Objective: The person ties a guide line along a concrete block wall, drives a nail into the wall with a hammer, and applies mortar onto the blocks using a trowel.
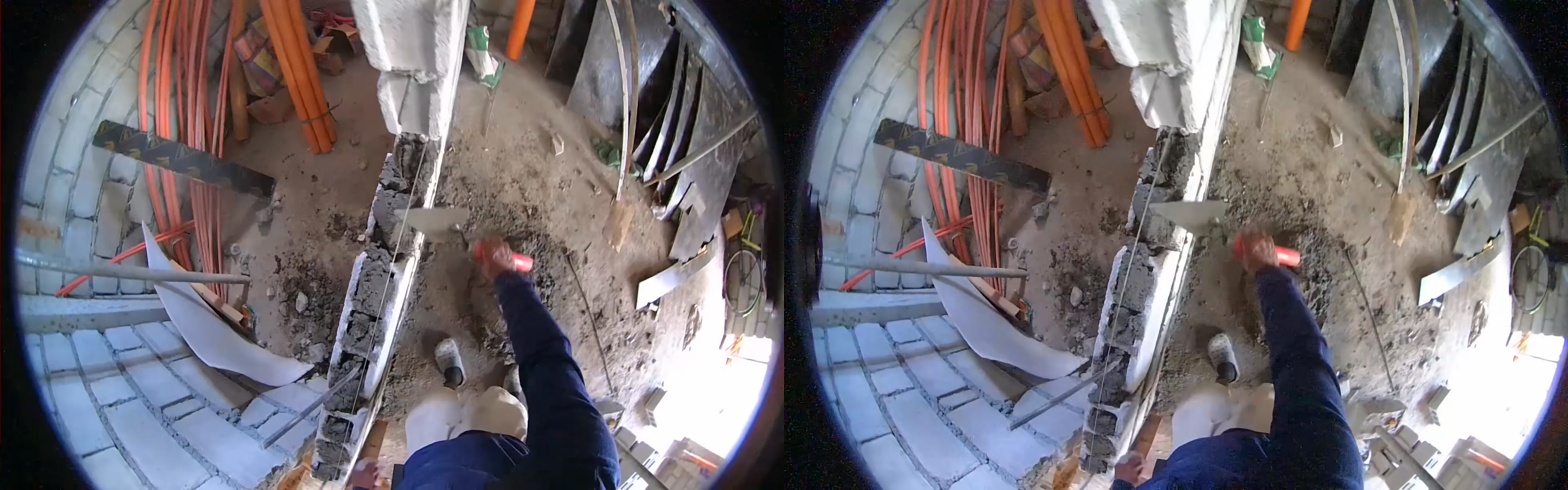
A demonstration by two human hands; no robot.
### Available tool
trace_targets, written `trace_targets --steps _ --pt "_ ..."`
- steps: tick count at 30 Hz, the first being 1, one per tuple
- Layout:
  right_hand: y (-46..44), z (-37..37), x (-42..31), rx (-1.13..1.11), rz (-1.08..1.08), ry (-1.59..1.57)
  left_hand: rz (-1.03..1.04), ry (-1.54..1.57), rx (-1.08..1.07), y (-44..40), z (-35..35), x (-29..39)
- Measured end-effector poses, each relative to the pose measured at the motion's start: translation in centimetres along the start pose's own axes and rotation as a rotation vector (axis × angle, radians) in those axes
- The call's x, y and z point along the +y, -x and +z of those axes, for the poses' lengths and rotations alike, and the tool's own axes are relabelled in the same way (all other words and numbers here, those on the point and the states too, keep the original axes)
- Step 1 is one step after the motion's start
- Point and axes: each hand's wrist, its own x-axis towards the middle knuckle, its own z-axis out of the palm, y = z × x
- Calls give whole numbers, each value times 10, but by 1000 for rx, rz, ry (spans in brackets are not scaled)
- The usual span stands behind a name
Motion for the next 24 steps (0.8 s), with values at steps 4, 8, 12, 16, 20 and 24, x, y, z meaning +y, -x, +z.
trace_targets --steps 4,8,12,16,20,24 --pt "-59 -1 6 -225 275 -187 -1110 1306 -58 14 21 -8" --pt "-91 -16 11 -308 370 -252 -1413 1693 -256 -1 -35 40" --pt "-112 39 64 -363 392 -407 -892 1338 -93 -6 -24 47" --pt "-141 12 61 -404 282 -437 -741 1019 -60 -28 -53 86" --pt "-138 -48 10 -393 268 -226 -833 1246 29 -45 -60 105" --pt "-56 -58 -12 -506 378 -402 -735 1296 85 -56 -58 133"
